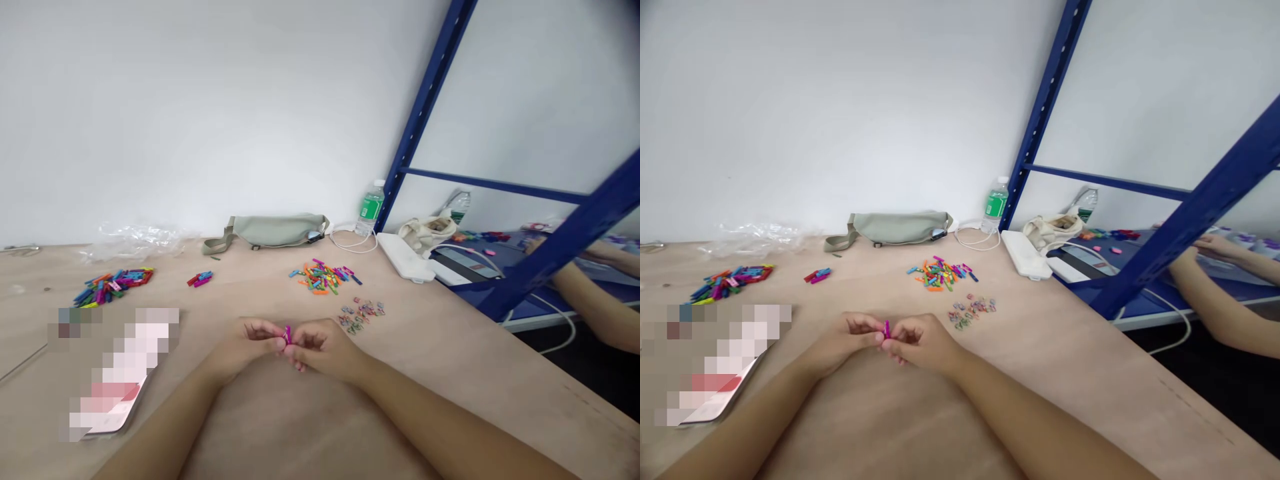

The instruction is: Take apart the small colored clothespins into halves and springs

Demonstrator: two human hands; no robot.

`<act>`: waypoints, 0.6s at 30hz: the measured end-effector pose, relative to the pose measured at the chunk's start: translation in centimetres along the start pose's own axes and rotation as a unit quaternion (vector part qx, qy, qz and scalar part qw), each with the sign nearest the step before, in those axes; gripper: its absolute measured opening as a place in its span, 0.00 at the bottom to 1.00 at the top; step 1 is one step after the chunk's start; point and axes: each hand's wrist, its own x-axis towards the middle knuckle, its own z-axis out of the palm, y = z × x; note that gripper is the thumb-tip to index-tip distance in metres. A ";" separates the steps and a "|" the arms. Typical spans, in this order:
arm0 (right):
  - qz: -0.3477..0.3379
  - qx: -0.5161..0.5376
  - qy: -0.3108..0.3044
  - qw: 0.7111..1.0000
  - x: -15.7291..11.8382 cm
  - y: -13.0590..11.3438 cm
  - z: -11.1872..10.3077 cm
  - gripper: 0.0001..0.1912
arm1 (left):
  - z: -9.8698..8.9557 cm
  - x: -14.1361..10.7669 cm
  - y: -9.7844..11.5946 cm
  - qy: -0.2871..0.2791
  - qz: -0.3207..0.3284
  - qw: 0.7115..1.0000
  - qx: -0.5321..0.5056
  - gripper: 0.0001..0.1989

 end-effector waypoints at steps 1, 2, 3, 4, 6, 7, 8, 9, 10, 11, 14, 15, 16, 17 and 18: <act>-0.001 -0.001 -0.005 1.000 0.0 0.0 0.0 0.13 | 0.0 0.0 0.0 -0.003 0.002 1.000 0.002 0.09; -0.001 -0.004 -0.009 1.000 -0.1 -0.1 0.1 0.13 | -0.1 0.1 0.0 -0.004 0.007 1.000 0.004 0.09; -0.001 -0.006 -0.010 1.000 -0.1 -0.1 0.1 0.13 | -0.1 0.1 -0.1 -0.004 0.011 1.000 0.007 0.09; -0.002 -0.009 -0.011 1.000 -0.1 -0.2 0.1 0.13 | -0.1 0.1 -0.1 -0.002 0.016 1.000 0.008 0.09; -0.003 -0.013 -0.007 1.000 -0.1 -0.3 0.1 0.13 | -0.1 0.1 -0.1 0.002 0.025 1.000 0.007 0.08; -0.004 -0.015 -0.006 1.000 -0.1 -0.4 0.0 0.13 | -0.1 0.1 0.0 0.005 0.029 1.000 0.006 0.08; -0.005 -0.018 -0.005 1.000 0.0 -0.4 0.0 0.14 | 0.0 0.1 0.0 0.009 0.035 0.999 0.006 0.08; -0.005 -0.021 -0.004 1.000 0.0 -0.4 0.0 0.14 | 0.0 0.1 0.0 0.012 0.042 0.999 0.008 0.08; -0.002 -0.025 -0.003 1.000 0.0 -0.4 -0.1 0.15 | 0.1 0.1 0.0 0.016 0.050 0.999 0.014 0.08; 0.001 -0.027 -0.001 1.000 0.0 -0.4 -0.1 0.15 | 0.1 0.2 0.0 0.021 0.061 0.998 0.025 0.08; 0.014 -0.024 0.009 1.000 0.1 -0.3 0.2 0.17 | 0.2 0.3 -0.1 0.050 0.105 0.988 0.097 0.07; 0.017 -0.024 0.010 1.000 0.1 -0.3 0.3 0.18 | 0.2 0.3 -0.1 0.064 0.120 0.982 0.130 0.07; 0.018 -0.028 0.012 0.999 0.1 -0.3 0.4 0.18 | 0.2 0.4 -0.2 0.079 0.134 0.975 0.160 0.07; 0.015 -0.041 0.016 0.999 0.1 -0.4 0.3 0.18 | 0.1 0.5 -0.3 0.095 0.144 0.967 0.186 0.07; 0.008 -0.068 0.023 0.997 0.2 -0.6 0.1 0.18 | 0.0 0.5 -0.4 0.110 0.153 0.960 0.206 0.07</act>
